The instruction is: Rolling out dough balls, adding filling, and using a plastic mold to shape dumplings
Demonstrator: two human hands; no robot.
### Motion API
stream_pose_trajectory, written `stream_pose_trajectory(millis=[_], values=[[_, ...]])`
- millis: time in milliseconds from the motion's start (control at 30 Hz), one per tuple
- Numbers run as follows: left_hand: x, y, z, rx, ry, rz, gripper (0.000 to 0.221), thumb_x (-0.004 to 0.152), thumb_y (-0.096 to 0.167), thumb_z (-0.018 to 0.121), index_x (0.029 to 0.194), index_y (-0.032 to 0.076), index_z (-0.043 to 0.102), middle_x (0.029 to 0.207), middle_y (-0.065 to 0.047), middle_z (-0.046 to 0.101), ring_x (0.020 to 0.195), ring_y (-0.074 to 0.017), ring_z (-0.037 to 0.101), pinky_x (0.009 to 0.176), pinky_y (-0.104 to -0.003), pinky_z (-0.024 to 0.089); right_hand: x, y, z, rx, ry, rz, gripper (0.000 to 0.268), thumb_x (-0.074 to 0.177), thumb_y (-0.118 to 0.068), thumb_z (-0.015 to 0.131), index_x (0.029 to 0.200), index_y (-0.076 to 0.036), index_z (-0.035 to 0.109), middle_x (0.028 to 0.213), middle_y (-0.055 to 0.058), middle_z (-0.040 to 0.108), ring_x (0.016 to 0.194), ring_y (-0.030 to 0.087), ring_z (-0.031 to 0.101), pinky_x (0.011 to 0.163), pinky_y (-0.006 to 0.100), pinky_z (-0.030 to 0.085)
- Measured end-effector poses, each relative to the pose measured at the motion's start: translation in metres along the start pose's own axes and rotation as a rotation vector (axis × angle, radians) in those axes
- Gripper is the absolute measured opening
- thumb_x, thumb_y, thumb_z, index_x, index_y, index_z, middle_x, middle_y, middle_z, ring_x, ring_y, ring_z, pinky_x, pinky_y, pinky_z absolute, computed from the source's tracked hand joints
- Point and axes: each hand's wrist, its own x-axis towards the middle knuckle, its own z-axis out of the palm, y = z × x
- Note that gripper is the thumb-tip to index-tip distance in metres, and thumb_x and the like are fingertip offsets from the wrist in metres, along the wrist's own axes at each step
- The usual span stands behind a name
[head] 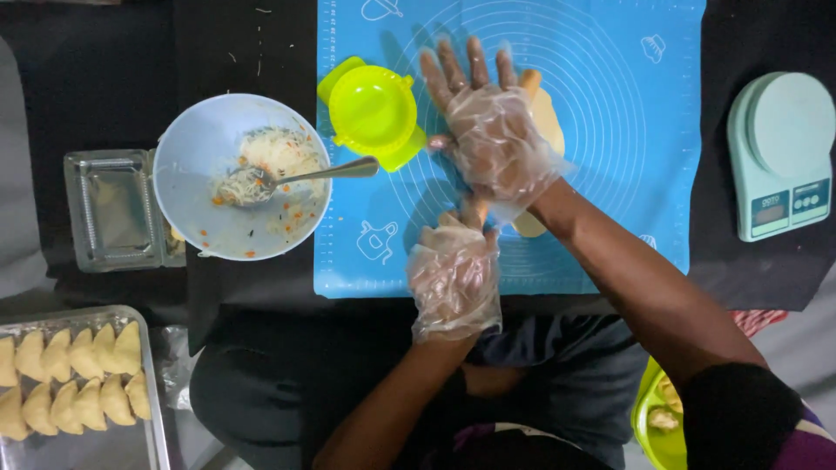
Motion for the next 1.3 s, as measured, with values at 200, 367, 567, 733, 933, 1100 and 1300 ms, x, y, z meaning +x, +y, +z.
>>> stream_pose_trajectory(millis=[200, 367, 567, 733, 933, 1100, 1300], values=[[0.003, -0.007, 0.01, -0.063, 0.026, -0.002, 0.033, 0.101, 0.026, 0.063, 0.126, 0.006, 0.064, 0.079, 0.002, 0.06, 0.052, -0.0052, 0.046, 0.037, -0.018, 0.04, 0.027, -0.02, -0.009, 0.131, -0.041, 0.046, 0.11, 0.088, -0.088, 0.013, 0.168, -0.012, 0.009, 0.174, 0.014, 0.003, 0.157, 0.035, -0.006, 0.123, 0.057, -0.012], [0.004, -0.008, 0.012, -0.108, 0.053, -0.009, 0.034, 0.103, 0.027, 0.061, 0.129, 0.005, 0.063, 0.08, 0.002, 0.059, 0.052, -0.0057, 0.045, 0.037, -0.019, 0.038, 0.028, -0.021, -0.016, 0.253, 0.065, 0.042, 0.107, 0.093, -0.082, 0.023, 0.166, -0.007, 0.005, 0.174, 0.018, 0.002, 0.159, 0.038, -0.005, 0.128, 0.055, -0.01], [-0.001, -0.002, 0.011, -0.158, 0.083, 0.001, 0.036, 0.105, 0.028, 0.058, 0.132, 0.003, 0.062, 0.081, 0.001, 0.059, 0.053, -0.0064, 0.044, 0.037, -0.02, 0.037, -0.012, 0.013, -0.032, 1.083, 0.567, -0.126, 0.062, 0.121, -0.007, 0.053, 0.17, -0.023, 0.018, 0.179, -0.001, 0.017, 0.161, 0.02, 0.027, 0.137, 0.042, 0.026], [-0.016, 0.018, 0.004, -0.208, 0.116, -0.016, 0.038, 0.107, 0.028, 0.055, 0.134, 0.002, 0.061, 0.082, 0.001, 0.058, 0.053, -0.0069, 0.043, 0.037, -0.021, 0.035, -0.052, 0.008, -0.081, 0.658, 0.534, 0.057, 0.066, 0.116, -0.044, 0.05, 0.168, -0.013, 0.021, 0.175, 0.01, 0.029, 0.158, 0.04, 0.056, 0.13, 0.044, 0.046], [-0.016, 0.019, -0.02, -0.041, 0.107, -0.01, 0.032, 0.107, 0.03, 0.053, 0.12, 0.004, 0.067, 0.076, 0.004, 0.057, 0.042, -0.0032, 0.037, 0.032, -0.02, 0.034, -0.064, 0.031, 0.004, 0.192, 0.203, 0.012, 0.092, 0.1, -0.073, 0.024, 0.168, -0.011, 0.016, 0.174, 0.011, 0.009, 0.159, 0.024, -0.004, 0.129, 0.041, -0.011], [-0.033, 0.014, 0.003, -0.387, 0.13, -0.082, 0.028, 0.105, 0.031, 0.058, 0.114, 0.007, 0.069, 0.084, -0.002, 0.063, 0.053, -0.0093, 0.048, 0.043, -0.025, 0.044, -0.055, 0.016, -0.002, 0.118, 0.035, 0.055, 0.102, 0.092, -0.082, 0.008, 0.17, -0.017, 0.01, 0.174, 0.006, -0.004, 0.154, 0.029, -0.019, 0.12, 0.051, -0.024], [-0.022, 0.001, 0.005, -0.522, -0.115, -0.105, 0.028, 0.096, 0.034, 0.06, 0.113, 0.014, 0.07, 0.095, -0.007, 0.061, 0.072, -0.0192, 0.053, 0.057, -0.035, 0.045, -0.023, -0.005, -0.011, 0.142, 0.04, 0.072, 0.118, 0.084, -0.089, 0.004, 0.168, -0.007, 0.009, 0.173, 0.018, 0.001, 0.155, 0.037, -0.011, 0.119, 0.06, -0.019]])
